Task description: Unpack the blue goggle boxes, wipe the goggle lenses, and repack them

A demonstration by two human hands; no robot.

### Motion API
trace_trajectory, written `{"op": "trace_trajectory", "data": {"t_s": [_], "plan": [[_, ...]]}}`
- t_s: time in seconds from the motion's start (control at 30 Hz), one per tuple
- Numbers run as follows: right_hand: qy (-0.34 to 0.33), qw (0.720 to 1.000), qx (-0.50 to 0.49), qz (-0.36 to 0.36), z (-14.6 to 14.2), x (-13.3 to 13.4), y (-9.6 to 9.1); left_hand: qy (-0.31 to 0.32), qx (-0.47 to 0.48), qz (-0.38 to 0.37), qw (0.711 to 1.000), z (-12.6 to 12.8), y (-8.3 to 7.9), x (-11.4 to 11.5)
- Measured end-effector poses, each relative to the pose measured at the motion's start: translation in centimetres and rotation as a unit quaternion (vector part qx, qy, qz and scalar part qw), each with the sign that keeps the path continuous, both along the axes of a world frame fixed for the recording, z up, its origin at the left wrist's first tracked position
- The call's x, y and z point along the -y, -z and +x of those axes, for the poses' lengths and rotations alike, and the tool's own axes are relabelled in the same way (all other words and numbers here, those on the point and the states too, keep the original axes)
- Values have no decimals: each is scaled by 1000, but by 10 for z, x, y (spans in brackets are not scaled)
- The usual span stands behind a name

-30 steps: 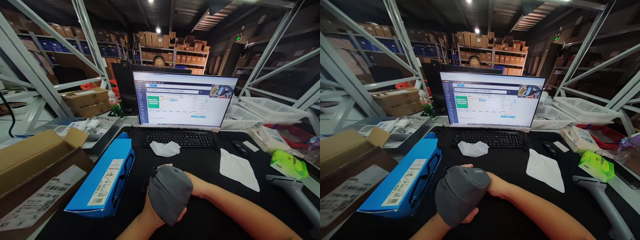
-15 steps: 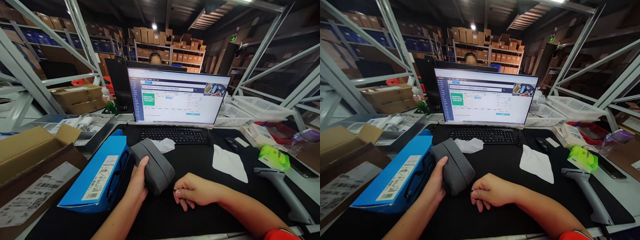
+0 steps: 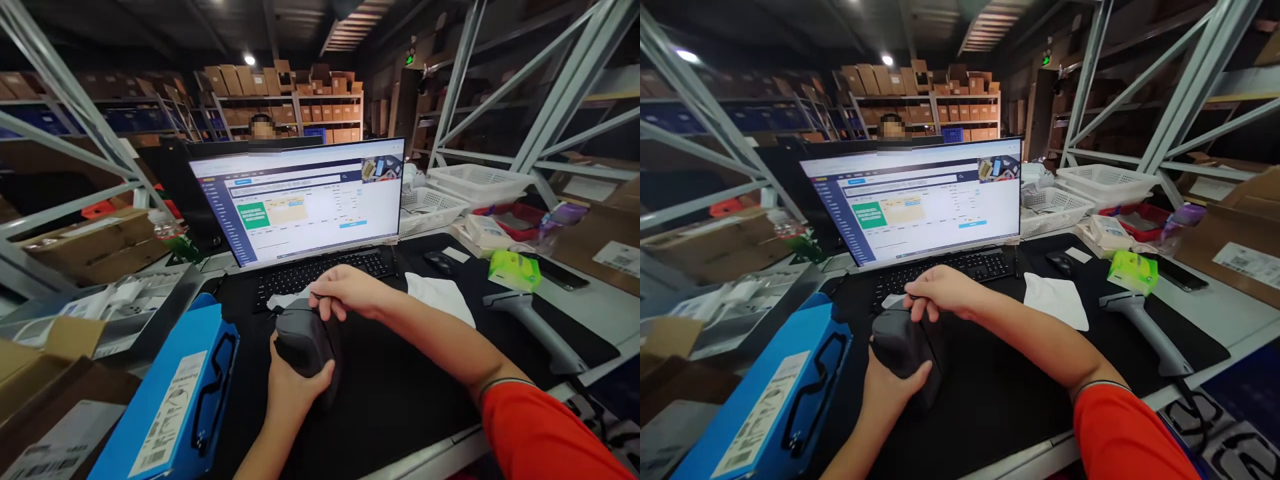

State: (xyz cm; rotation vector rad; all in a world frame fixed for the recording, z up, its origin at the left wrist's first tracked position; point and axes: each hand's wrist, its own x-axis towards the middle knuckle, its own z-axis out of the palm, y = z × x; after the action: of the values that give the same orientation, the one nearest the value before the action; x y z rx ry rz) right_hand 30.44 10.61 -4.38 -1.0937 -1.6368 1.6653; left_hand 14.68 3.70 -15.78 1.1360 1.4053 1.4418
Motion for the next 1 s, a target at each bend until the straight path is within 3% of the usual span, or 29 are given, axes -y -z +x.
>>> {"op": "trace_trajectory", "data": {"t_s": [0.1, 0.2, 0.33, 0.43, 0.5, 0.57, 0.8, 1.0], "plan": [[-10, 997, 73, 35, -16, -18, -11, 46, -116, 85, 989, 3, 3, 4], [-40, 987, 138, 66, -27, -24, -12, 57, -116, 94, 987, -1, 14, 5], [9, 987, 76, 142, -22, -5, -4, 10, -2, 6, 1000, -14, 31, 1], [-44, 984, 66, 158, -9, 29, 9, 19, 149, -64, 987, -21, 37, -6], [-77, 964, 118, 226, 0, 47, 21, 14, 221, -82, 972, -23, 37, -13], [-54, 935, 163, 309, 8, 55, 32, 17, 265, -87, 960, -26, 37, -18], [29, 909, 226, 349, 19, 27, 60, 108, 382, -150, 905, -21, 37, -5], [64, 836, 337, 428, 11, 24, 80, 134, 410, -162, 888, -3, 32, 5]]}}
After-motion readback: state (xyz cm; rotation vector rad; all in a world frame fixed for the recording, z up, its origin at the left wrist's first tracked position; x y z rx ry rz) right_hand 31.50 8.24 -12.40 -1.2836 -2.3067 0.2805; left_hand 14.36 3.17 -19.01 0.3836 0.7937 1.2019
